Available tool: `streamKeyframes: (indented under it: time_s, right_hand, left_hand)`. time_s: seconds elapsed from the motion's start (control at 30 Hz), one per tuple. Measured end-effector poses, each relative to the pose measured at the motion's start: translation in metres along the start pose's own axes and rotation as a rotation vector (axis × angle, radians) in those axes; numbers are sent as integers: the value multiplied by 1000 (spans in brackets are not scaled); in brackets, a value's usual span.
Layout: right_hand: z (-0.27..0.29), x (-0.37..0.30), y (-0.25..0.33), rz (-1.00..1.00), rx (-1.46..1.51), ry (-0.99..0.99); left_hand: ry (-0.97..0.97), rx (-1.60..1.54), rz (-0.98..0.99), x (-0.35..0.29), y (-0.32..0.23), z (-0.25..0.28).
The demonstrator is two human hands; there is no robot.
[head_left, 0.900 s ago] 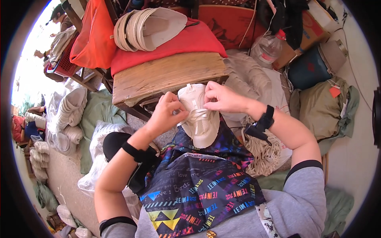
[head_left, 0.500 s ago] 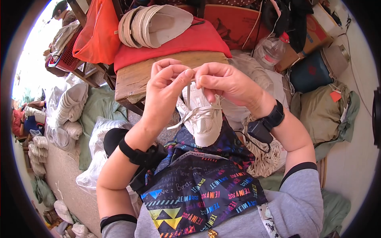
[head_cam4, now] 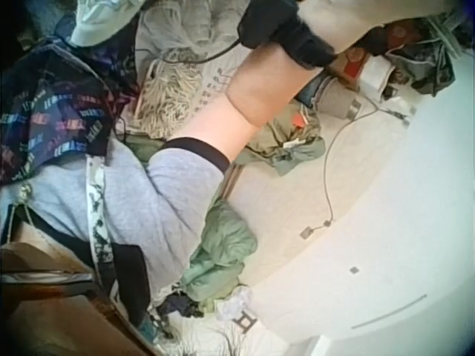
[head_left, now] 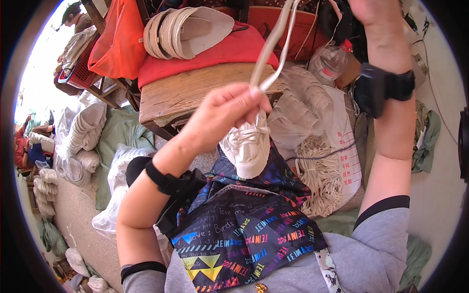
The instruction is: Inserting laces into shoe uppers/components during manufacturing.
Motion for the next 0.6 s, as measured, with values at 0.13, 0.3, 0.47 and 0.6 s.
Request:
streamKeyframes:
  time_s: [0.13, 0.3, 0.47, 0.6]
  right_hand:
    - [-25, -71, -54, -200, -430, 224]
    - [-67, -208, -88, -316, -614, 963]
    - [-73, -263, -115, -267, -643, 640]
    - [-77, -267, -113, -254, -665, 643]
  left_hand:
    - [-125, -168, -194, -11, -46, 13]
    - [-192, -97, -184, -11, -42, 13]
    - [-218, -88, -204, -10, -43, 9]
    - [-220, -89, -175, -10, -49, 3]
Point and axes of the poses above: each hand's wrist, its own x-axis towards the middle knuckle, its own z-axis out of the back of the hand, y = z × x, the point moved 4 cm from there along x, towards the middle knuckle, and after that the axes turned 3 degrees about -y, right-handed, at the moved point
